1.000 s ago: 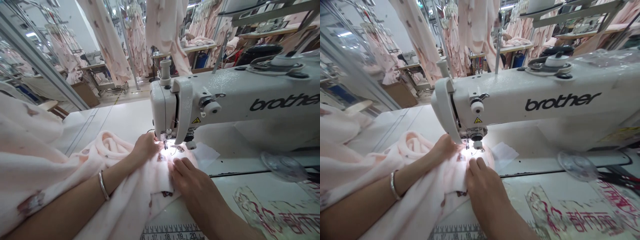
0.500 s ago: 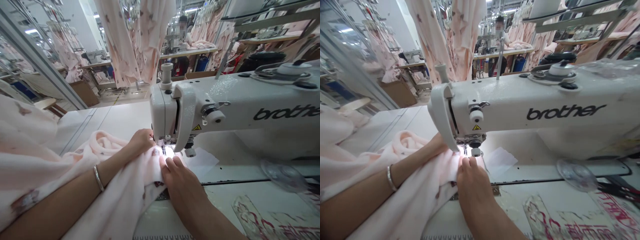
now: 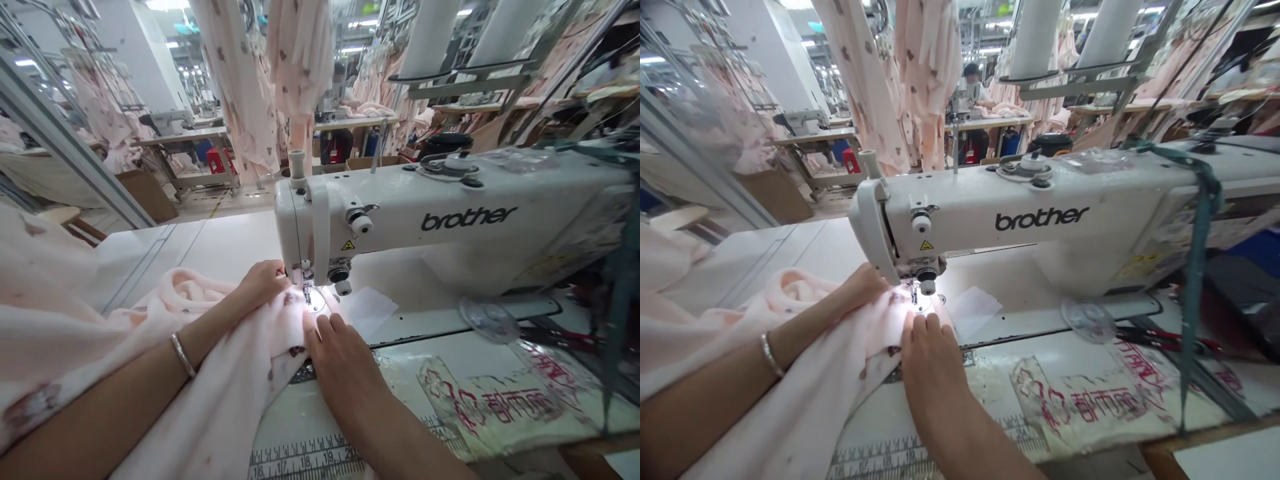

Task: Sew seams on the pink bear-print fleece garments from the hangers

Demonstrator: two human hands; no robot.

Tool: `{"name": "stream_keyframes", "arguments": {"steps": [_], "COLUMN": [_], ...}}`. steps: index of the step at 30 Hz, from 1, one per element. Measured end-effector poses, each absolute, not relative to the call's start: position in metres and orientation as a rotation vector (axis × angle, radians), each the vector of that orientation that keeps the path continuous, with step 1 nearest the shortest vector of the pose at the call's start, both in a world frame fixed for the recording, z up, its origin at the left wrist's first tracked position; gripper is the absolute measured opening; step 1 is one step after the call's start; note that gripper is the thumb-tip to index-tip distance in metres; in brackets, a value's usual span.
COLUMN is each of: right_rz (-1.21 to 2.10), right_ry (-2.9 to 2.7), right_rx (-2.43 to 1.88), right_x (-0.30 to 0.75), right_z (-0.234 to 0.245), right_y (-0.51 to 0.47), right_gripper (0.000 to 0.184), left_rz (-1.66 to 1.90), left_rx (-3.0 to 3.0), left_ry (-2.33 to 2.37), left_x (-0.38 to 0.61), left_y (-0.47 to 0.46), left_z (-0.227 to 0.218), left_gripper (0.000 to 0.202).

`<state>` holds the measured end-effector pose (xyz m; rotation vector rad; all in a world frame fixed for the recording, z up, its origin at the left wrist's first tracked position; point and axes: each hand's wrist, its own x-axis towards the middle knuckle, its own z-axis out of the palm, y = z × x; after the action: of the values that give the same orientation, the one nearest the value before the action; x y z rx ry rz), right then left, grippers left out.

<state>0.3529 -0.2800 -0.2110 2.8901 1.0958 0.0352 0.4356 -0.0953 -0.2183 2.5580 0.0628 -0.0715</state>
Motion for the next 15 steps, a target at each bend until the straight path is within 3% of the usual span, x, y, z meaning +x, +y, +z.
{"name": "stream_keyframes", "arguments": {"steps": [4, 8, 12, 15], "right_rz": [0.069, 0.290, 0.671, 0.829], "right_ry": [0.920, 0.939, 1.718, 2.122], "right_rx": [2.897, 2.855, 3.025, 3.141], "right_x": [0.382, 0.397, 0.336, 0.284], "right_z": [-0.199, -0.180, -0.169, -0.165], "right_y": [-0.324, -0.360, -0.329, -0.293], "right_gripper": [0.049, 0.050, 0.044, 0.040], "left_rz": [-0.034, 0.088, -0.168, -0.197], "left_rx": [2.695, 2.822, 2.553, 2.333], "left_ry": [0.080, 0.287, 0.194, 0.006], "left_x": [0.429, 0.395, 0.317, 0.258], "left_y": [-0.085, -0.052, -0.055, -0.083], "left_z": [-0.207, -0.155, -0.093, -0.081], "left_gripper": [0.016, 0.023, 0.039, 0.031]}}
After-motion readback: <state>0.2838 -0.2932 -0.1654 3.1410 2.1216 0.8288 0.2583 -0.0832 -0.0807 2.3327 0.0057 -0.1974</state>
